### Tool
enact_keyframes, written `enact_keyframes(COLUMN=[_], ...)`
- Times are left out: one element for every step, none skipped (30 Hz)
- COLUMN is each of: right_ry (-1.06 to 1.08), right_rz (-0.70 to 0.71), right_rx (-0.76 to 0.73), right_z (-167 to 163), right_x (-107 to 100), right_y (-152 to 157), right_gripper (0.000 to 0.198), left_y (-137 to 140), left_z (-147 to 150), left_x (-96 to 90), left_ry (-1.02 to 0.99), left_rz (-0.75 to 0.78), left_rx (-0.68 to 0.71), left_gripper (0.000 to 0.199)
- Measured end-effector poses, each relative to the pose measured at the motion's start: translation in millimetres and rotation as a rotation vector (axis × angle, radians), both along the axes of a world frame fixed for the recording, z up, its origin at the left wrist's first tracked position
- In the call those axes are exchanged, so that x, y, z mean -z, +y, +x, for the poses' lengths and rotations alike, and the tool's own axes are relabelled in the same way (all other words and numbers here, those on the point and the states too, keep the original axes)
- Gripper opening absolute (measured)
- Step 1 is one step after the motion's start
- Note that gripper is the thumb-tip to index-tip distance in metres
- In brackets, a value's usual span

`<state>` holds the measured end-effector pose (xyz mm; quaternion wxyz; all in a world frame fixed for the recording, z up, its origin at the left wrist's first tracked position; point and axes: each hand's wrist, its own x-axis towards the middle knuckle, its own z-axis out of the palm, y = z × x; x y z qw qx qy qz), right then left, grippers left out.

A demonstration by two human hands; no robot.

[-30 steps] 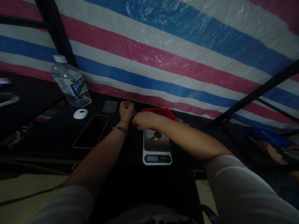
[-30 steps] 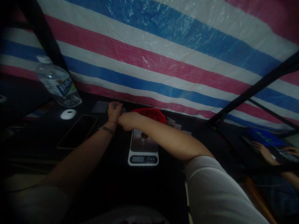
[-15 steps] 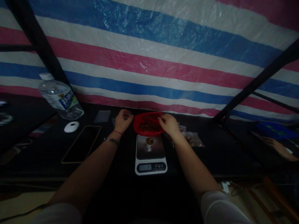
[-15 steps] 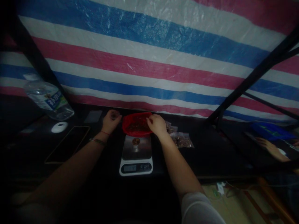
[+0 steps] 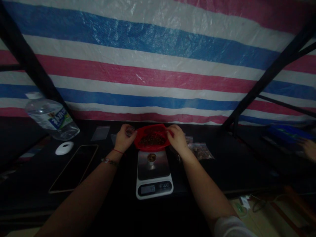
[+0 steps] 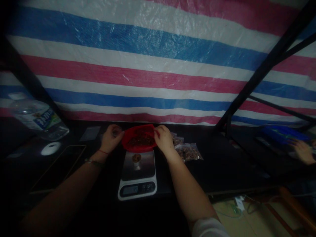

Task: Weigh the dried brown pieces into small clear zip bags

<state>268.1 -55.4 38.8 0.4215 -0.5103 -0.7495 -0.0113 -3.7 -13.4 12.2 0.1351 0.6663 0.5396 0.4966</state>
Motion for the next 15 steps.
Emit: enact_keyframes(right_ry=[0.01, 0.005, -0.019, -0.06, -0.111, -0.17, -0.23, -0.293, -0.356, -0.418, -0.481, -0.537, -0.58, -0.61, -0.629], right_rz=[0.005, -0.012, -0.048, -0.094, -0.143, -0.192, -0.238, -0.282, -0.325, -0.368, -0.416, -0.462, -0.504, -0.535, -0.558], right_rx=[-0.03, -0.071, -0.114, -0.145, -0.158, -0.154, -0.134, -0.104, -0.064, -0.021, 0.021, 0.057, 0.082, 0.097, 0.104], right_z=[-5.0, -10.2, -15.4, -20.4, -24.9, -28.8, -31.8, -34.1, -35.8, -37.1, -38.2, -39.4, -40.7, -42.2, -43.7], right_x=[-1.7, -2.5, -2.5, -1.8, -0.7, 0.3, 0.7, 0.3, -1.1, -3.5, -6.6, -10.1, -13.6, -16.8, -19.4], right_y=[-4.3, -8.3, -11.6, -13.9, -15.0, -14.9, -13.6, -11.2, -8.0, -4.3, -0.3, 3.8, 7.5, 10.8, 13.4], right_gripper=[0.022, 0.023, 0.025, 0.026, 0.028, 0.03, 0.031, 0.031, 0.031, 0.03, 0.03, 0.029, 0.028, 0.027, 0.027], left_y=[0.5, 1.1, 1.7, 2.2, 2.7, 3.0, 3.2, 3.4, 3.5, 3.7, 3.9, 4.2, 4.6, 5.0, 5.4], left_z=[0.0, -0.2, -0.3, -0.5, -0.6, -0.7, -0.7, -0.7, -0.7, -0.7, -0.8, -0.8, -0.9, -1.0, -1.1], left_x=[0.8, 1.5, 2.1, 2.7, 3.4, 4.0, 4.7, 5.3, 5.9, 6.5, 7.0, 7.4, 7.7, 8.0, 8.3], left_ry=[0.002, 0.003, 0.0, -0.004, -0.01, -0.015, -0.018, -0.019, -0.019, -0.018, -0.017, -0.018, -0.018, -0.016, -0.014], left_rz=[-0.005, -0.013, -0.021, -0.029, -0.034, -0.037, -0.039, -0.038, -0.038, -0.04, -0.043, -0.047, -0.05, -0.051, -0.051], left_rx=[0.0, 0.0, -0.001, 0.001, 0.004, 0.006, 0.009, 0.012, 0.013, 0.014, 0.011, 0.006, -0.001, -0.009, -0.017], left_gripper=[0.035, 0.034, 0.034, 0.034, 0.034, 0.034, 0.033, 0.032, 0.032, 0.032, 0.032, 0.032, 0.032, 0.032, 0.031])
